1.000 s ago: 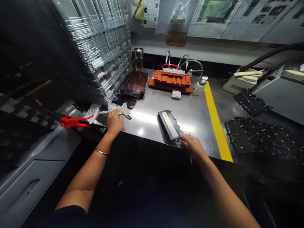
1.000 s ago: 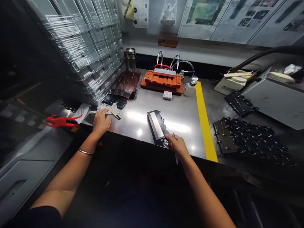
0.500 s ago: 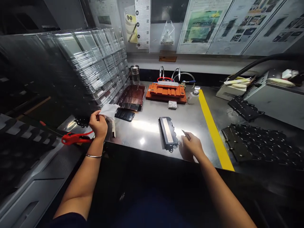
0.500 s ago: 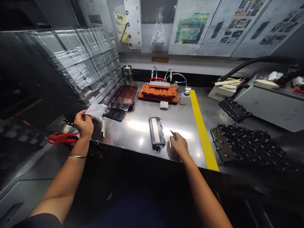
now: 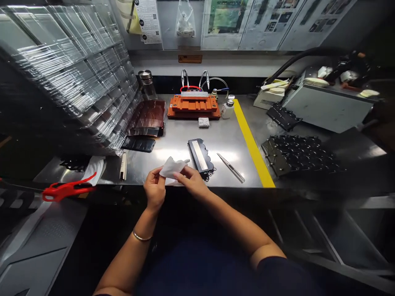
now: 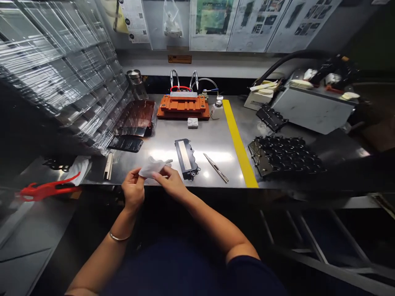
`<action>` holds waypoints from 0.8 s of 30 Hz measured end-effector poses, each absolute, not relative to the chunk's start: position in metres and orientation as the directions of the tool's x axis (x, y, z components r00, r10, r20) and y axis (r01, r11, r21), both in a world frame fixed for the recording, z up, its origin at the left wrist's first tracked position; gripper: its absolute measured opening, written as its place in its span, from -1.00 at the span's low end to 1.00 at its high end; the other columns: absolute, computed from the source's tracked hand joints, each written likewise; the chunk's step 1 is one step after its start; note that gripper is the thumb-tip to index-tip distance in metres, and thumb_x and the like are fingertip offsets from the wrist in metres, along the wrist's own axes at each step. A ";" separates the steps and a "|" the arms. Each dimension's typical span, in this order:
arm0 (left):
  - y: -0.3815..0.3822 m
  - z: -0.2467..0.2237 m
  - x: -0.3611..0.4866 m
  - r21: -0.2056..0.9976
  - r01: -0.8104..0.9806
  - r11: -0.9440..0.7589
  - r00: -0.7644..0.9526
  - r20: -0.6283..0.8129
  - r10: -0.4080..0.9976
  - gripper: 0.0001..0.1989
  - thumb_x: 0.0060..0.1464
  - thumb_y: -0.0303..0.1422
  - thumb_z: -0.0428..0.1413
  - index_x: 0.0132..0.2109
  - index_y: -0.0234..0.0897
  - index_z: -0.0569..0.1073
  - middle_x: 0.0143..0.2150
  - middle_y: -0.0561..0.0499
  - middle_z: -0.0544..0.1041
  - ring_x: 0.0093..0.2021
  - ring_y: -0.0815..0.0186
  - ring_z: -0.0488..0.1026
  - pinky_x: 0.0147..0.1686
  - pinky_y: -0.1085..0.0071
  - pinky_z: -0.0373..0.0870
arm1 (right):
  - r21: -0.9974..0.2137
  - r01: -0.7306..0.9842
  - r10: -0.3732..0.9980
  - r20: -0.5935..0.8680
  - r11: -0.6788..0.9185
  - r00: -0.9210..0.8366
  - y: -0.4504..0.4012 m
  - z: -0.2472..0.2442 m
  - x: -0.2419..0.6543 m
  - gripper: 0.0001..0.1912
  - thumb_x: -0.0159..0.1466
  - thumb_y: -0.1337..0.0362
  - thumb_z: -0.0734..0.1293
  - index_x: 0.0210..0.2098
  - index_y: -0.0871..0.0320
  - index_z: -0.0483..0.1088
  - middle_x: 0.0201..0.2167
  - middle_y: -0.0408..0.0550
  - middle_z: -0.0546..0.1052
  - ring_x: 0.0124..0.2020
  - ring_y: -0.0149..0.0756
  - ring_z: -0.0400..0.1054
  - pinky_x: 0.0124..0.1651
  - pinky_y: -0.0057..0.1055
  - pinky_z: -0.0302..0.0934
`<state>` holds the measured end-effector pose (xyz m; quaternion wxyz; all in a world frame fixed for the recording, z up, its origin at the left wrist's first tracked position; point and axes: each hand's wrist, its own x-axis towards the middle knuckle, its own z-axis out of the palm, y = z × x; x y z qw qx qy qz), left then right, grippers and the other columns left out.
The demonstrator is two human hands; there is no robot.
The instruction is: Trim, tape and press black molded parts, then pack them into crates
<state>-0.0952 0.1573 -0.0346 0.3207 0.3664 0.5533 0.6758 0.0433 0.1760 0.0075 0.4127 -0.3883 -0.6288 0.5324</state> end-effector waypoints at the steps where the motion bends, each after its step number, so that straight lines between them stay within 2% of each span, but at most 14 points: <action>1: 0.155 -0.033 -0.096 0.988 -0.018 -0.152 -0.478 0.125 0.870 -0.69 -0.06 -0.24 0.26 -0.17 -0.31 0.50 -0.17 -0.08 0.56 -0.16 0.27 0.51 -0.09 0.34 0.43 | -0.985 0.040 0.934 0.148 0.170 -0.324 0.178 0.010 0.036 -0.74 0.28 0.11 0.23 -0.26 0.18 0.40 -0.34 -0.07 0.48 -0.33 -0.35 0.37 -0.29 -0.41 0.29; 3: 0.148 -0.030 -0.099 0.996 -0.007 -0.091 -0.415 0.080 0.906 -0.60 -0.12 -0.24 0.30 -0.11 -0.29 0.48 -0.07 -0.12 0.53 -0.06 0.22 0.48 -0.06 0.32 0.43 | -0.936 0.167 0.935 0.267 0.309 -0.235 0.182 0.015 0.026 -0.73 0.32 0.13 0.19 -0.34 0.18 0.38 -0.36 -0.06 0.45 -0.31 -0.34 0.35 -0.23 -0.41 0.27; 5: 0.139 -0.026 -0.104 0.997 -0.056 -0.049 -0.413 0.022 0.911 -0.54 -0.15 -0.22 0.31 -0.07 -0.28 0.46 -0.04 -0.11 0.51 -0.04 0.22 0.47 -0.11 0.36 0.44 | -0.809 0.404 0.899 0.333 0.427 -0.284 0.185 0.019 0.021 -0.75 0.33 0.18 0.19 -0.34 0.18 0.38 -0.34 -0.03 0.44 -0.25 -0.31 0.34 -0.18 -0.39 0.24; 7: 0.131 -0.024 -0.108 0.984 -0.175 0.011 -0.402 -0.082 0.912 -0.54 -0.15 -0.19 0.31 -0.09 -0.30 0.46 -0.12 -0.08 0.53 -0.14 0.27 0.50 -0.22 0.41 0.46 | -0.639 0.582 0.852 0.254 0.503 -0.458 0.184 0.016 0.018 -0.80 0.33 0.23 0.20 -0.30 0.18 0.41 -0.31 -0.01 0.45 -0.24 -0.28 0.33 -0.21 -0.40 0.22; 9: 0.124 -0.026 -0.109 0.947 -0.308 0.091 -0.377 -0.209 0.902 -0.55 -0.18 -0.17 0.33 -0.17 -0.33 0.46 -0.26 -0.03 0.55 -0.29 0.33 0.51 -0.33 0.46 0.45 | -0.531 0.635 0.790 0.115 0.562 -0.603 0.178 0.009 0.015 -0.84 0.32 0.28 0.22 -0.22 0.17 0.42 -0.26 0.00 0.46 -0.22 -0.26 0.33 -0.28 -0.41 0.21; 10: 0.121 -0.028 -0.108 0.924 -0.362 0.119 -0.381 -0.264 0.886 -0.56 -0.22 -0.17 0.34 -0.22 -0.34 0.46 -0.32 -0.01 0.55 -0.35 0.36 0.51 -0.37 0.48 0.44 | -0.523 0.626 0.761 0.071 0.579 -0.645 0.174 0.004 0.015 -0.84 0.30 0.28 0.25 -0.17 0.16 0.42 -0.23 0.00 0.46 -0.20 -0.25 0.33 -0.29 -0.42 0.21; 12: 0.116 -0.035 -0.106 0.887 -0.443 0.134 -0.410 -0.333 0.849 -0.56 -0.30 -0.20 0.38 -0.29 -0.36 0.45 -0.38 0.02 0.55 -0.41 0.39 0.50 -0.40 0.50 0.43 | -0.586 0.581 0.744 0.058 0.565 -0.666 0.167 -0.006 0.016 -0.75 0.26 0.23 0.32 -0.08 0.15 0.40 -0.19 -0.01 0.46 -0.17 -0.26 0.34 -0.27 -0.42 0.22; 15: 0.110 -0.044 -0.102 0.835 -0.535 0.127 -0.398 -0.382 0.834 -0.59 -0.33 -0.23 0.39 -0.32 -0.35 0.47 -0.38 0.02 0.56 -0.40 0.38 0.51 -0.38 0.49 0.43 | -0.695 0.552 0.816 0.087 0.461 -0.572 0.160 -0.018 0.020 -0.61 0.21 0.14 0.39 -0.02 0.15 0.37 -0.18 -0.03 0.46 -0.19 -0.30 0.34 -0.22 -0.41 0.22; 18: 0.106 -0.047 -0.100 0.804 -0.578 0.138 -0.337 -0.390 0.857 -0.60 -0.30 -0.22 0.38 -0.32 -0.35 0.48 -0.34 -0.02 0.58 -0.35 0.33 0.53 -0.31 0.42 0.46 | -0.677 0.594 0.849 0.090 0.436 -0.520 0.159 -0.022 0.022 -0.79 0.26 0.19 0.34 -0.16 0.15 0.42 -0.23 -0.04 0.47 -0.21 -0.31 0.34 -0.24 -0.42 0.19; 20: 0.105 -0.048 -0.101 0.812 -0.558 0.169 -0.295 -0.385 0.875 -0.59 -0.27 -0.18 0.36 -0.29 -0.36 0.49 -0.31 -0.07 0.58 -0.32 0.27 0.55 -0.28 0.36 0.47 | -0.622 0.627 0.844 0.105 0.469 -0.527 0.161 -0.022 0.022 -0.86 0.32 0.25 0.26 -0.25 0.14 0.43 -0.26 -0.04 0.48 -0.20 -0.30 0.33 -0.26 -0.42 0.17; 22: 0.104 -0.048 -0.102 0.860 -0.469 0.199 -0.308 -0.371 0.876 -0.57 -0.21 -0.13 0.31 -0.27 -0.37 0.48 -0.32 -0.09 0.57 -0.37 0.27 0.54 -0.35 0.36 0.45 | -0.563 0.669 0.851 0.129 0.485 -0.509 0.163 -0.021 0.022 -0.82 0.36 0.28 0.19 -0.26 0.14 0.43 -0.27 -0.02 0.48 -0.20 -0.28 0.32 -0.27 -0.42 0.16; 24: 0.101 -0.047 -0.103 0.949 -0.270 0.161 -0.474 -0.276 0.836 -0.57 -0.17 -0.13 0.28 -0.22 -0.35 0.48 -0.39 -0.02 0.52 -0.47 0.35 0.47 -0.45 0.43 0.39 | -0.527 0.700 0.863 0.148 0.482 -0.483 0.164 -0.021 0.020 -0.79 0.38 0.30 0.15 -0.22 0.15 0.41 -0.29 0.00 0.48 -0.23 -0.27 0.32 -0.28 -0.41 0.15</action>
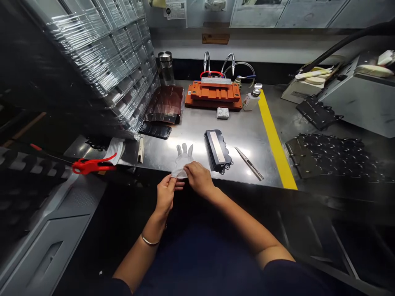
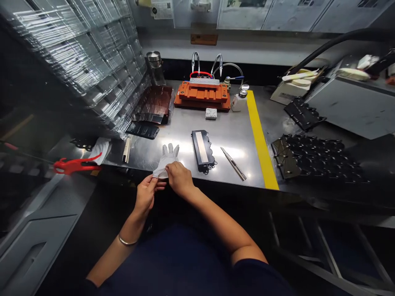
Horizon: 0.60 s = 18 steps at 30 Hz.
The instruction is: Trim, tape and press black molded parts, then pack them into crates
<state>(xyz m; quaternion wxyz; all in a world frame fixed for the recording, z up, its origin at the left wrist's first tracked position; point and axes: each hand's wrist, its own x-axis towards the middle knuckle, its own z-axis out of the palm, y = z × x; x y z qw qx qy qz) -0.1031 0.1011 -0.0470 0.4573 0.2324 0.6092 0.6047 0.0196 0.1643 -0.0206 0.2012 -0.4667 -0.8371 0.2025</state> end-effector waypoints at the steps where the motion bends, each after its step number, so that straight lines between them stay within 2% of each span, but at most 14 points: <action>1: 0.099 -0.046 -0.103 0.984 -0.131 0.123 -0.587 -0.177 0.790 -0.59 -0.16 -0.17 0.27 -0.19 -0.33 0.47 -0.44 0.04 0.48 -0.51 0.40 0.41 -0.47 0.45 0.35 | -0.517 0.708 0.866 0.156 0.481 -0.475 0.164 -0.020 0.018 -0.78 0.38 0.30 0.13 -0.21 0.16 0.41 -0.30 0.01 0.48 -0.24 -0.26 0.31 -0.29 -0.41 0.15; 3: 0.092 -0.043 -0.102 0.989 0.125 0.075 -0.705 0.035 0.708 -0.67 -0.14 -0.24 0.27 -0.20 -0.28 0.48 -0.53 0.15 0.37 -0.56 0.46 0.30 -0.47 0.49 0.29 | -0.507 0.707 0.861 0.169 0.494 -0.480 0.162 -0.020 0.014 -0.76 0.39 0.30 0.12 -0.22 0.16 0.41 -0.32 0.03 0.48 -0.26 -0.25 0.31 -0.30 -0.40 0.14; 4: 0.089 -0.041 -0.101 0.980 0.187 0.072 -0.687 0.078 0.723 -0.72 -0.13 -0.26 0.26 -0.24 -0.27 0.49 -0.56 0.17 0.33 -0.57 0.47 0.26 -0.48 0.49 0.28 | -0.506 0.700 0.854 0.177 0.505 -0.488 0.159 -0.020 0.011 -0.75 0.39 0.29 0.12 -0.23 0.16 0.41 -0.33 0.03 0.48 -0.27 -0.25 0.31 -0.30 -0.40 0.14; 5: 0.087 -0.040 -0.101 0.978 0.186 0.089 -0.630 0.050 0.775 -0.79 -0.11 -0.26 0.25 -0.31 -0.27 0.50 -0.60 0.17 0.29 -0.60 0.47 0.23 -0.51 0.49 0.25 | -0.507 0.689 0.847 0.186 0.517 -0.498 0.156 -0.020 0.009 -0.75 0.39 0.28 0.12 -0.24 0.16 0.41 -0.32 0.04 0.47 -0.27 -0.24 0.30 -0.31 -0.40 0.14; 7: 0.087 -0.041 -0.104 0.976 0.034 0.215 -0.431 -0.180 0.884 -0.77 -0.07 -0.21 0.20 -0.51 -0.27 0.44 -0.70 0.16 0.23 -0.69 0.48 0.15 -0.64 0.49 0.13 | -0.528 0.652 0.828 0.209 0.544 -0.521 0.148 -0.021 0.004 -0.74 0.39 0.26 0.12 -0.26 0.14 0.42 -0.31 0.04 0.46 -0.26 -0.25 0.30 -0.32 -0.41 0.14; 9: 0.094 -0.042 -0.109 0.906 -0.196 0.375 -0.243 -0.416 0.876 -0.62 -0.06 -0.16 0.16 -0.66 -0.24 0.27 -0.78 0.17 0.13 -0.77 0.51 0.02 -0.75 0.50 -0.06 | -0.583 0.587 0.812 0.249 0.561 -0.528 0.139 -0.024 0.000 -0.74 0.39 0.25 0.12 -0.26 0.13 0.41 -0.31 0.03 0.45 -0.26 -0.26 0.30 -0.30 -0.41 0.16; 11: 0.107 -0.043 -0.114 0.839 -0.396 0.372 -0.204 -0.476 0.855 -0.59 -0.10 -0.18 0.17 -0.69 -0.23 0.18 -0.80 0.20 0.07 -0.79 0.54 -0.04 -0.77 0.52 -0.11 | -0.667 0.505 0.815 0.292 0.548 -0.500 0.131 -0.029 -0.002 -0.73 0.39 0.26 0.09 -0.26 0.14 0.39 -0.33 0.02 0.45 -0.27 -0.27 0.31 -0.24 -0.39 0.20; 13: 0.122 -0.043 -0.116 0.870 -0.464 0.167 -0.343 -0.351 0.871 -0.71 -0.14 -0.25 0.20 -0.61 -0.26 0.28 -0.72 0.17 0.22 -0.72 0.51 0.15 -0.68 0.53 0.14 | -0.753 0.419 0.835 0.309 0.508 -0.456 0.126 -0.033 -0.001 -0.75 0.38 0.26 0.08 -0.27 0.13 0.37 -0.36 0.00 0.45 -0.30 -0.27 0.33 -0.21 -0.36 0.22; 14: 0.128 -0.043 -0.117 0.908 -0.416 0.046 -0.440 -0.246 0.864 -0.79 -0.14 -0.28 0.20 -0.54 -0.27 0.35 -0.65 0.13 0.33 -0.62 0.45 0.30 -0.56 0.50 0.29 | -0.788 0.383 0.847 0.306 0.481 -0.434 0.125 -0.035 0.000 -0.76 0.38 0.26 0.09 -0.28 0.13 0.35 -0.37 -0.02 0.45 -0.31 -0.28 0.34 -0.22 -0.36 0.23; 16: 0.136 -0.043 -0.115 0.980 -0.175 -0.098 -0.547 -0.014 0.837 -0.88 -0.13 -0.34 0.20 -0.39 -0.27 0.45 -0.45 0.02 0.49 -0.35 0.31 0.47 -0.26 0.37 0.42 | -0.839 0.340 0.882 0.300 0.425 -0.364 0.128 -0.035 0.005 -0.79 0.37 0.25 0.11 -0.30 0.12 0.33 -0.39 -0.04 0.44 -0.35 -0.29 0.34 -0.26 -0.37 0.24; 18: 0.139 -0.047 -0.113 0.984 0.143 -0.111 -0.481 0.167 0.861 -0.89 -0.12 -0.40 0.18 -0.35 -0.27 0.49 -0.33 -0.06 0.52 -0.22 0.21 0.48 -0.13 0.29 0.41 | -0.860 0.335 0.914 0.305 0.385 -0.267 0.134 -0.033 0.010 -0.82 0.35 0.22 0.14 -0.26 0.14 0.32 -0.36 -0.04 0.43 -0.38 -0.31 0.32 -0.32 -0.38 0.23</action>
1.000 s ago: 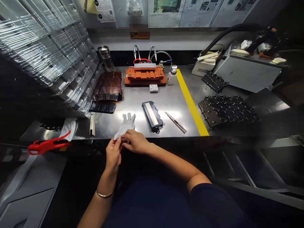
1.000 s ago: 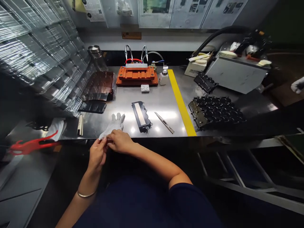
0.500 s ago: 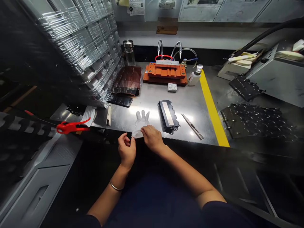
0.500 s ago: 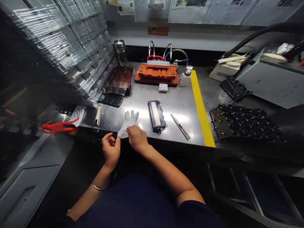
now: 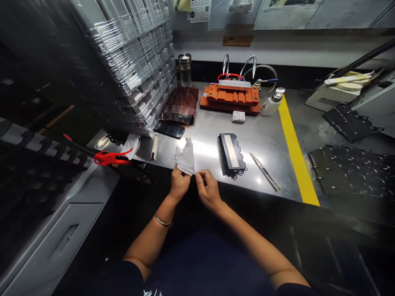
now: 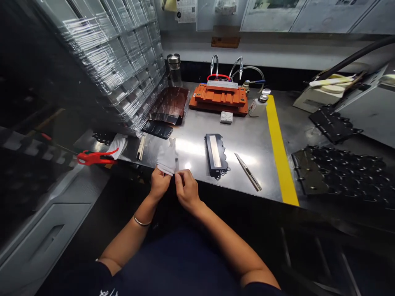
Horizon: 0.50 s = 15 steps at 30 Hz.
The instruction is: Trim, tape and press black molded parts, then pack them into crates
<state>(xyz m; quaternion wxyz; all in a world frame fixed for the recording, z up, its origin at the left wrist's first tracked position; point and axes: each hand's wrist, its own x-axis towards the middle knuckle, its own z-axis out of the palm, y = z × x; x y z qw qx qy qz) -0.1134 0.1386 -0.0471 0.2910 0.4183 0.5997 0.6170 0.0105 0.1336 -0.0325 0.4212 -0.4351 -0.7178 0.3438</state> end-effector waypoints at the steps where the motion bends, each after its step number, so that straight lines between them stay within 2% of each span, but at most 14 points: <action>1: 0.138 -0.051 -0.113 0.952 0.285 -0.113 -0.401 0.225 0.888 -0.92 -0.10 -0.42 0.17 -0.36 -0.27 0.49 -0.32 -0.08 0.51 -0.21 0.19 0.48 -0.14 0.28 0.41 | -0.858 0.345 0.920 0.309 0.379 -0.242 0.137 -0.031 0.013 -0.82 0.34 0.20 0.17 -0.22 0.15 0.32 -0.32 -0.02 0.43 -0.39 -0.32 0.32 -0.34 -0.39 0.23; 4: 0.131 -0.065 -0.112 0.825 0.538 -0.175 -0.163 0.305 0.938 -0.90 0.03 -0.41 0.07 -0.41 -0.26 0.47 -0.37 -0.12 0.46 -0.29 0.18 0.45 -0.20 0.26 0.43 | -0.804 0.431 0.898 0.269 0.409 -0.349 0.148 -0.030 0.017 -0.80 0.29 0.19 0.26 -0.16 0.15 0.36 -0.27 -0.01 0.45 -0.36 -0.31 0.32 -0.32 -0.39 0.23; 8: 0.120 -0.083 -0.115 0.732 0.645 -0.220 -0.079 0.350 0.933 -0.77 0.10 -0.40 -0.02 -0.49 -0.23 0.40 -0.48 -0.09 0.38 -0.40 0.22 0.38 -0.30 0.29 0.42 | -0.707 0.570 0.860 0.107 0.419 -0.500 0.159 -0.034 0.014 -0.88 0.30 0.27 0.26 -0.33 0.13 0.40 -0.36 -0.05 0.48 -0.29 -0.28 0.33 -0.22 -0.36 0.20; 10: 0.117 -0.084 -0.118 0.739 0.636 -0.222 -0.090 0.357 0.930 -0.77 0.07 -0.40 0.01 -0.53 -0.22 0.39 -0.52 -0.07 0.36 -0.43 0.24 0.36 -0.33 0.31 0.41 | -0.672 0.605 0.845 0.060 0.427 -0.531 0.161 -0.033 0.012 -0.85 0.32 0.29 0.24 -0.37 0.16 0.38 -0.37 -0.03 0.47 -0.29 -0.28 0.32 -0.23 -0.37 0.18; 12: 0.116 -0.080 -0.123 0.799 0.570 -0.191 -0.144 0.326 0.934 -0.79 0.03 -0.38 0.05 -0.55 -0.22 0.41 -0.52 -0.06 0.39 -0.42 0.25 0.37 -0.32 0.31 0.41 | -0.663 0.596 0.819 0.046 0.453 -0.572 0.159 -0.030 0.012 -0.85 0.33 0.30 0.22 -0.37 0.17 0.36 -0.38 -0.04 0.45 -0.31 -0.29 0.30 -0.25 -0.38 0.15; 15: 0.120 -0.065 -0.131 0.950 0.313 -0.014 -0.282 0.107 0.953 -0.90 -0.09 -0.35 0.16 -0.50 -0.24 0.47 -0.47 -0.04 0.49 -0.40 0.25 0.42 -0.30 0.31 0.42 | -0.711 0.469 0.710 0.061 0.524 -0.702 0.150 -0.022 0.014 -0.87 0.33 0.32 0.22 -0.36 0.16 0.32 -0.40 -0.09 0.43 -0.36 -0.35 0.27 -0.27 -0.43 0.12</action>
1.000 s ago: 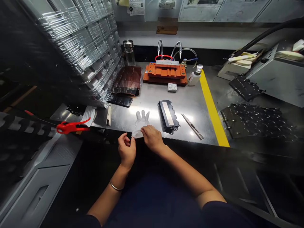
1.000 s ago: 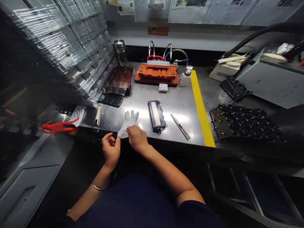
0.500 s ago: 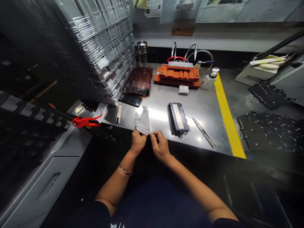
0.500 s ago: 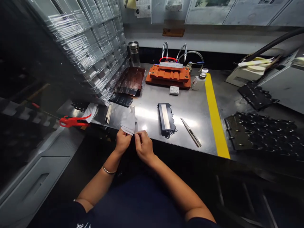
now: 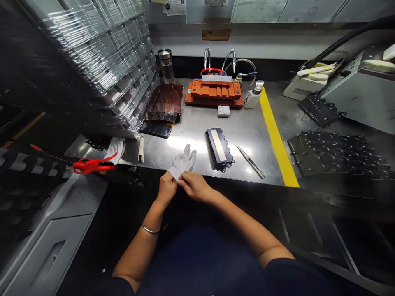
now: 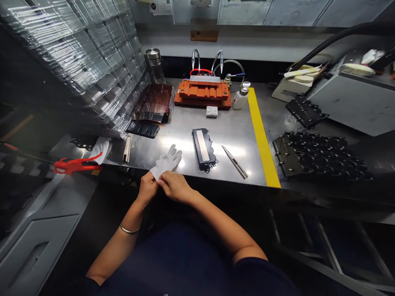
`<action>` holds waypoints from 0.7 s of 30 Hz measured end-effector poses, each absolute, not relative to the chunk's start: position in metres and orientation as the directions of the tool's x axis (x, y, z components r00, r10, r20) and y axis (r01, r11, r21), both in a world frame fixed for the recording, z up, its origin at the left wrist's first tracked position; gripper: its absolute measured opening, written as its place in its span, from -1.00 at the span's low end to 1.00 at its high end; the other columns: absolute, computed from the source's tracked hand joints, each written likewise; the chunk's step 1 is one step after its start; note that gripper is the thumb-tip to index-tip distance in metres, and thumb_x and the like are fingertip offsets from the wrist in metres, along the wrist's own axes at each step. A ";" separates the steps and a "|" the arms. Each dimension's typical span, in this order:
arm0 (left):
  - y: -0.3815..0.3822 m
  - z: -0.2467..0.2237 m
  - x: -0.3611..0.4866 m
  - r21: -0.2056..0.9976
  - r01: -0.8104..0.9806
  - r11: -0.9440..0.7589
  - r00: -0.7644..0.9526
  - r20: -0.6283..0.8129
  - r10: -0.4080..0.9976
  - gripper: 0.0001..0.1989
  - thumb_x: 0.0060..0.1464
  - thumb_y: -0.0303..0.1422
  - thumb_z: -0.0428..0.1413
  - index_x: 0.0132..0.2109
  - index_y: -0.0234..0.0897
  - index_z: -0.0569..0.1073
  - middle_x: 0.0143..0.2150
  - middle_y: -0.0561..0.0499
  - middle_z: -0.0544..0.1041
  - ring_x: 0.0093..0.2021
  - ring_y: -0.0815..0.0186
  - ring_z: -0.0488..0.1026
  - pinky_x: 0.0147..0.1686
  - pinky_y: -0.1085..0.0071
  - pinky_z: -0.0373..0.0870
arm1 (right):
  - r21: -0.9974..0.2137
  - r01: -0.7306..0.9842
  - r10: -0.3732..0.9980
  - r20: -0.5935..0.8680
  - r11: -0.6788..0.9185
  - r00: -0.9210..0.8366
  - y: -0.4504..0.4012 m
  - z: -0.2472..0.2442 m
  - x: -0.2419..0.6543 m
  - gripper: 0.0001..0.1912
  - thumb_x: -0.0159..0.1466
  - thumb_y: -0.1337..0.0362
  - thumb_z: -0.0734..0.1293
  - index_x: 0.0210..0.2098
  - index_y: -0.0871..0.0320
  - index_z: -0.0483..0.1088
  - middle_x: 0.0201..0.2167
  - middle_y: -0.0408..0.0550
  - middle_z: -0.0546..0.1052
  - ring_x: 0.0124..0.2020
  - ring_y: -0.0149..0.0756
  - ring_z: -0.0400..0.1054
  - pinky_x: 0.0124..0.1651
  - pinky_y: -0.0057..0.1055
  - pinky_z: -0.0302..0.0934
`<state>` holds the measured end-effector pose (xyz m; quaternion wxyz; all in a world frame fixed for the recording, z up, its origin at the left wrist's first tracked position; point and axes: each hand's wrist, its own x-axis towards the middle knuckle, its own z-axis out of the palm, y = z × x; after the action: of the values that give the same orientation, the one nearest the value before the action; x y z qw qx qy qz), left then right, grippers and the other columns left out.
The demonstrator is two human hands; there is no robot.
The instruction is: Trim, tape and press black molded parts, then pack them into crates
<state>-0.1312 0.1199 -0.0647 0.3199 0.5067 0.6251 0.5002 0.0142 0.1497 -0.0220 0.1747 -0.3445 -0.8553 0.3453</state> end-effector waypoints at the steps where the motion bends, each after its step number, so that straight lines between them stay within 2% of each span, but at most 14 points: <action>1: 0.123 -0.058 -0.134 0.983 0.174 0.066 -0.311 -0.009 0.950 -0.91 -0.14 -0.33 0.20 -0.48 -0.25 0.49 -0.46 -0.03 0.51 -0.39 0.23 0.44 -0.30 0.30 0.43 | -0.731 0.418 0.664 0.063 0.539 -0.745 0.146 -0.020 0.015 -0.87 0.33 0.32 0.22 -0.36 0.16 0.31 -0.41 -0.11 0.42 -0.38 -0.37 0.26 -0.29 -0.44 0.11; 2: 0.125 -0.052 -0.136 0.990 0.018 0.140 -0.310 -0.127 0.942 -0.87 -0.19 -0.30 0.23 -0.45 -0.26 0.51 -0.44 -0.03 0.53 -0.37 0.21 0.46 -0.30 0.28 0.44 | -0.747 0.380 0.626 0.062 0.546 -0.778 0.141 -0.018 0.015 -0.87 0.33 0.31 0.22 -0.37 0.16 0.30 -0.43 -0.12 0.41 -0.41 -0.38 0.25 -0.31 -0.45 0.10; 4: 0.131 -0.041 -0.137 0.929 -0.263 0.262 -0.207 -0.319 0.925 -0.76 -0.25 -0.21 0.28 -0.41 -0.27 0.53 -0.41 -0.07 0.57 -0.32 0.13 0.50 -0.26 0.22 0.46 | -0.769 0.341 0.587 0.054 0.541 -0.808 0.134 -0.015 0.015 -0.85 0.33 0.30 0.22 -0.39 0.16 0.28 -0.44 -0.13 0.40 -0.43 -0.39 0.23 -0.34 -0.47 0.09; 7: 0.135 -0.028 -0.134 0.813 -0.437 0.384 0.026 -0.415 0.909 -0.66 -0.22 -0.08 0.26 -0.38 -0.26 0.53 -0.37 -0.14 0.58 -0.21 0.04 0.53 -0.21 0.14 0.47 | -0.793 0.302 0.563 0.063 0.529 -0.824 0.127 -0.009 0.015 -0.82 0.34 0.28 0.22 -0.41 0.16 0.26 -0.44 -0.14 0.39 -0.42 -0.40 0.23 -0.33 -0.48 0.08; 8: 0.136 -0.025 -0.131 0.806 -0.446 0.389 0.061 -0.406 0.912 -0.63 -0.17 -0.03 0.23 -0.35 -0.25 0.54 -0.35 -0.15 0.59 -0.17 0.03 0.52 -0.19 0.12 0.47 | -0.800 0.290 0.556 0.065 0.525 -0.828 0.125 -0.006 0.016 -0.81 0.34 0.27 0.21 -0.41 0.16 0.26 -0.45 -0.15 0.38 -0.43 -0.41 0.22 -0.34 -0.48 0.07; 10: 0.138 -0.023 -0.125 0.840 -0.441 0.316 0.026 -0.340 0.940 -0.59 -0.06 0.02 0.15 -0.27 -0.24 0.54 -0.27 -0.16 0.59 -0.09 0.01 0.50 -0.14 0.06 0.46 | -0.816 0.268 0.538 0.062 0.512 -0.840 0.124 0.000 0.019 -0.81 0.35 0.27 0.20 -0.40 0.15 0.26 -0.49 -0.18 0.34 -0.46 -0.43 0.19 -0.37 -0.49 0.04; 13: 0.144 -0.025 -0.114 0.927 -0.355 0.120 -0.166 -0.189 0.968 -0.61 0.02 0.00 0.12 -0.17 -0.19 0.53 -0.18 -0.14 0.58 0.02 0.03 0.45 -0.09 0.04 0.44 | -0.849 0.213 0.503 0.071 0.484 -0.861 0.123 0.008 0.025 -0.82 0.35 0.28 0.19 -0.40 0.15 0.25 -0.52 -0.22 0.30 -0.49 -0.45 0.15 -0.38 -0.50 0.03; 16: 0.152 -0.026 -0.105 0.968 -0.251 0.019 -0.285 -0.092 0.954 -0.65 -0.01 -0.05 0.18 -0.14 -0.15 0.53 -0.14 -0.11 0.56 0.10 0.02 0.39 -0.08 0.06 0.44 | -0.863 0.188 0.519 0.097 0.468 -0.849 0.123 0.011 0.031 -0.81 0.34 0.29 0.19 -0.42 0.14 0.24 -0.53 -0.24 0.26 -0.50 -0.46 0.13 -0.38 -0.50 0.02; 19: 0.162 -0.022 -0.097 0.977 -0.211 0.025 -0.282 -0.085 0.956 -0.67 -0.01 -0.08 0.19 -0.13 -0.13 0.53 -0.11 -0.10 0.55 0.14 -0.01 0.34 -0.08 0.03 0.42 | -0.846 0.247 0.566 0.076 0.472 -0.821 0.123 0.013 0.034 -0.80 0.33 0.30 0.20 -0.44 0.15 0.25 -0.56 -0.26 0.24 -0.52 -0.47 0.11 -0.40 -0.49 -0.01; 21: 0.170 -0.017 -0.091 0.978 -0.203 0.038 -0.275 -0.094 0.957 -0.67 0.03 -0.09 0.16 -0.12 -0.14 0.52 -0.09 -0.11 0.54 0.15 -0.02 0.33 -0.07 0.02 0.39 | -0.817 0.359 0.640 0.017 0.452 -0.768 0.125 0.013 0.033 -0.75 0.34 0.24 0.20 -0.47 0.15 0.27 -0.60 -0.25 0.25 -0.54 -0.46 0.11 -0.42 -0.48 -0.04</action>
<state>-0.0908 0.1705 -0.0173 0.4866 0.3548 0.5311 0.5961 0.0330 0.1251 0.0132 0.1634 -0.2986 -0.8363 0.4299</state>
